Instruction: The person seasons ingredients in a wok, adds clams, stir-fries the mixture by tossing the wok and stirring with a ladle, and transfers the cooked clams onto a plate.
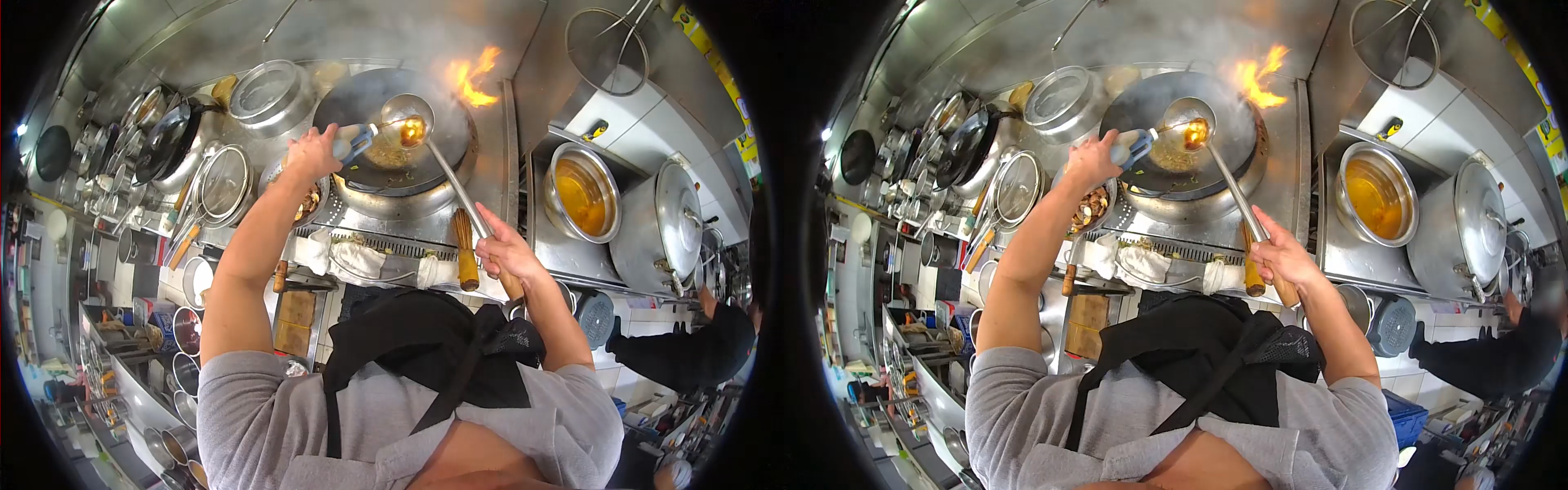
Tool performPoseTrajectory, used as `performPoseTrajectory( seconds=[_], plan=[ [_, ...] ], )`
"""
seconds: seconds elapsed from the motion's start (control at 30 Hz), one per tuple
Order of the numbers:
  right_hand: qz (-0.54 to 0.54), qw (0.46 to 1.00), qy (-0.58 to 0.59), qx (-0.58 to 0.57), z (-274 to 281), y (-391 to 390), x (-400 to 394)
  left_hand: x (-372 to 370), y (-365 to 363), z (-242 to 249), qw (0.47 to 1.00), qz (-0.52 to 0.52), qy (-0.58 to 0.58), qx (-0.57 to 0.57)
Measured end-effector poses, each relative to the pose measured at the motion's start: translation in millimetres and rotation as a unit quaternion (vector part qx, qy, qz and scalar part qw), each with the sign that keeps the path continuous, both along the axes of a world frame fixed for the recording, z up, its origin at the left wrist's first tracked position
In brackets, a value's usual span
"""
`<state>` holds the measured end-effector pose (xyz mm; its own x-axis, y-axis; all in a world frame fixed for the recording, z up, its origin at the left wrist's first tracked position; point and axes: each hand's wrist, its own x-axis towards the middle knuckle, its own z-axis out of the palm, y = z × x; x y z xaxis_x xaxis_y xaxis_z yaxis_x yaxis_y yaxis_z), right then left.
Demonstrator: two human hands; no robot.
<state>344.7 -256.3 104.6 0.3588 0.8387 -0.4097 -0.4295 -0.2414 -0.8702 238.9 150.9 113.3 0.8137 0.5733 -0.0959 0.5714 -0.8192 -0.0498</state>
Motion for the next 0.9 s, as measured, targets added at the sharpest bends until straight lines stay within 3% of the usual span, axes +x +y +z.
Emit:
performPoseTrajectory(
  seconds=[0.17,0.3,0.33,0.37,0.4,0.53,0.57,0.6,0.63,0.67,0.8,0.9],
  plan=[
    [-0.006,0.994,0.106,-0.005,0,20,19,-68,12,-25,0.980,0.100,-0.116,-0.130],
    [-0.028,0.990,0.137,-0.001,-29,54,48,-167,17,-74,0.844,0.142,-0.442,-0.269],
    [-0.005,0.992,-0.090,-0.088,-34,66,43,-194,11,-81,0.796,0.154,-0.504,-0.298],
    [0.019,0.935,-0.312,-0.166,-44,76,40,-219,0,-87,0.742,0.164,-0.563,-0.325],
    [0.020,0.754,-0.637,-0.160,-113,76,61,-241,-15,-84,0.736,0.209,-0.567,-0.304],
    [0.060,0.764,-0.606,-0.214,-98,85,31,-319,-43,-116,0.761,0.283,-0.558,-0.173],
    [0.045,0.918,-0.360,-0.158,-79,84,28,-337,-45,-131,0.757,0.291,-0.558,-0.175],
    [0.021,0.992,-0.084,-0.089,-58,86,27,-351,-43,-147,0.764,0.313,-0.543,-0.156],
    [-0.008,0.980,0.198,-0.014,-46,88,28,-358,-44,-153,0.769,0.332,-0.528,-0.138],
    [-0.033,0.923,0.375,0.084,-53,88,34,-364,-47,-159,0.758,0.340,-0.536,-0.149],
    [-0.036,0.903,0.413,0.115,-47,82,13,-369,-51,-182,0.782,0.388,-0.487,-0.025],
    [-0.037,0.902,0.417,0.106,-31,93,3,-368,-55,-199,0.778,0.412,-0.474,-0.018]
  ],
)
